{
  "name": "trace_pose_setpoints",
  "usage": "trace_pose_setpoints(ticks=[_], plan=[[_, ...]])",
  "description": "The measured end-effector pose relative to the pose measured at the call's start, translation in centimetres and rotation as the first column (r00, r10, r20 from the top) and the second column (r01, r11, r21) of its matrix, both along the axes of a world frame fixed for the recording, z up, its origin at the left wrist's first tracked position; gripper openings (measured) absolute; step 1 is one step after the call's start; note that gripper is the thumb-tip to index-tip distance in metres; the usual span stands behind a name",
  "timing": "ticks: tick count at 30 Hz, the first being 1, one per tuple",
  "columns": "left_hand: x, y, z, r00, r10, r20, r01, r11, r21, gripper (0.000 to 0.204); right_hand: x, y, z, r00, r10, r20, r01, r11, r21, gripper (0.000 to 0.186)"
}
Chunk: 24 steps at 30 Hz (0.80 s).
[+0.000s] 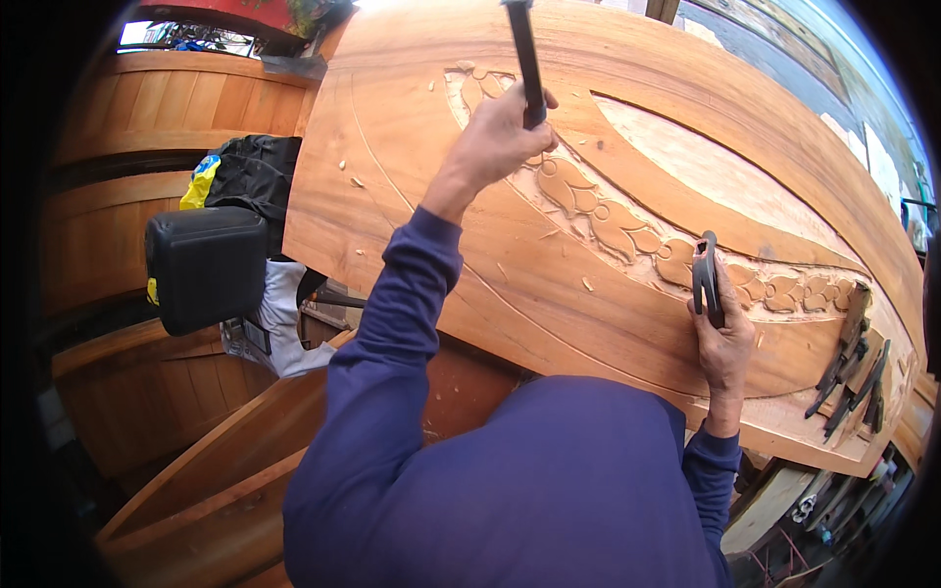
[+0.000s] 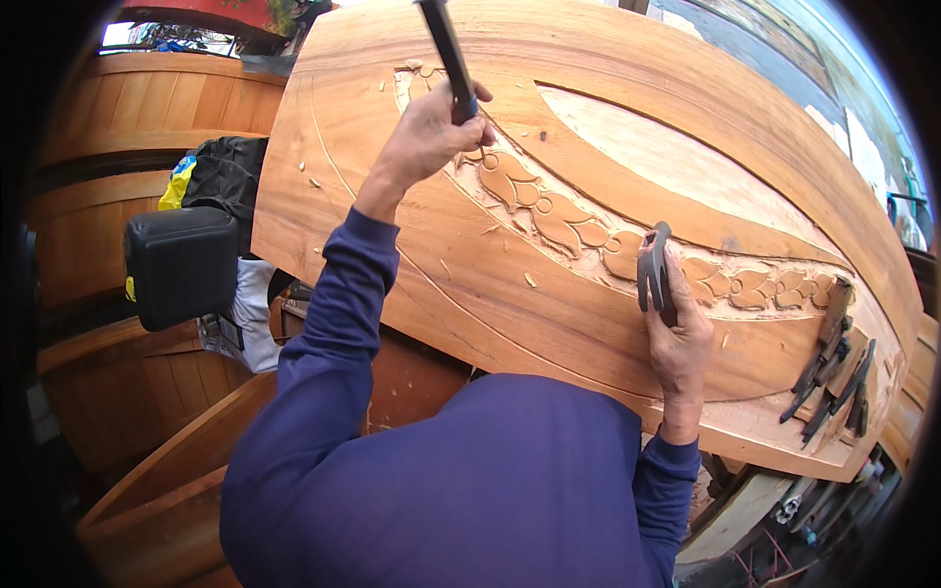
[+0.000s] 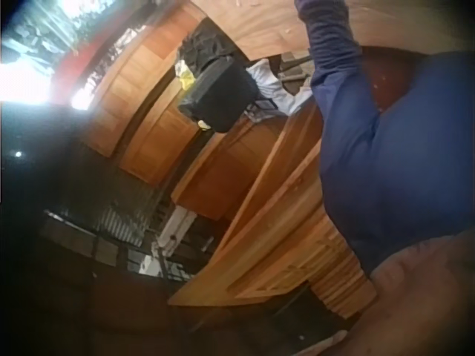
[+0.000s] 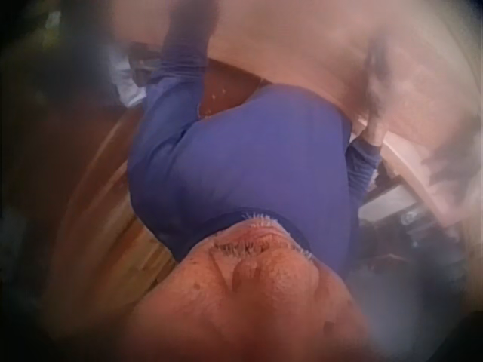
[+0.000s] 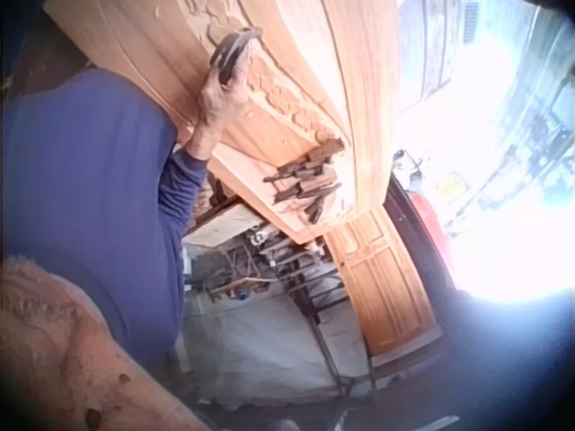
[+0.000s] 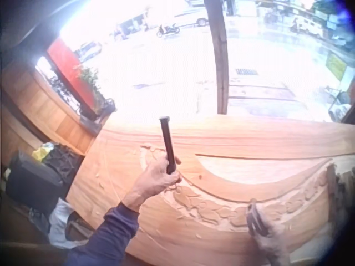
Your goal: The person carves decorative floral patterns into a large wooden panel using a chisel and a hammer.
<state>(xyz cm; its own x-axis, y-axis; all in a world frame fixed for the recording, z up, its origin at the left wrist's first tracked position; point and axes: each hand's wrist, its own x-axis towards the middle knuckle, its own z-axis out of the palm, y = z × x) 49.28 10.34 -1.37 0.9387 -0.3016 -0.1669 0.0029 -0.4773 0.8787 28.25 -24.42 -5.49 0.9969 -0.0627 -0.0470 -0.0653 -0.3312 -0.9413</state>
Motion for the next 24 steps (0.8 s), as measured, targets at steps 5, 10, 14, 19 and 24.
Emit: trace_pose_setpoints(ticks=[5, 10, 14, 19, 24], plan=[[-1.8, 0.5, -0.2, 0.998, 0.029, 0.058, -0.022, 0.993, -0.114, 0.025, 0.5, 0.3, 0.5, 1.0, -0.003, 0.025, 0.001, 0.998, 0.065, 0.07], [-1.6, 0.0, -0.6, 0.993, -0.036, 0.109, 0.043, 0.997, -0.062, 0.024, 3.7, 1.0, 4.9, 0.991, -0.04, 0.126, 0.017, 0.985, 0.174, 0.073], [-2.4, 0.2, -0.5, 0.967, -0.097, 0.234, 0.084, 0.994, 0.066, 0.024, 10.1, 2.0, 11.1, 0.794, -0.13, 0.595, 0.063, 0.989, 0.132, 0.068], [-2.4, -0.4, -0.7, 0.946, -0.118, 0.3, 0.076, 0.986, 0.15, 0.024, 17.9, 4.9, 11.4, 0.53, 0.05, 0.846, 0.341, 0.901, -0.267, 0.051], [-2.5, -0.5, -1.0, 0.9, -0.175, 0.4, 0.117, 0.979, 0.166, 0.024, 20.0, 8.0, 13.4, 0.587, 0.59, 0.554, -0.05, 0.709, -0.703, 0.06]])
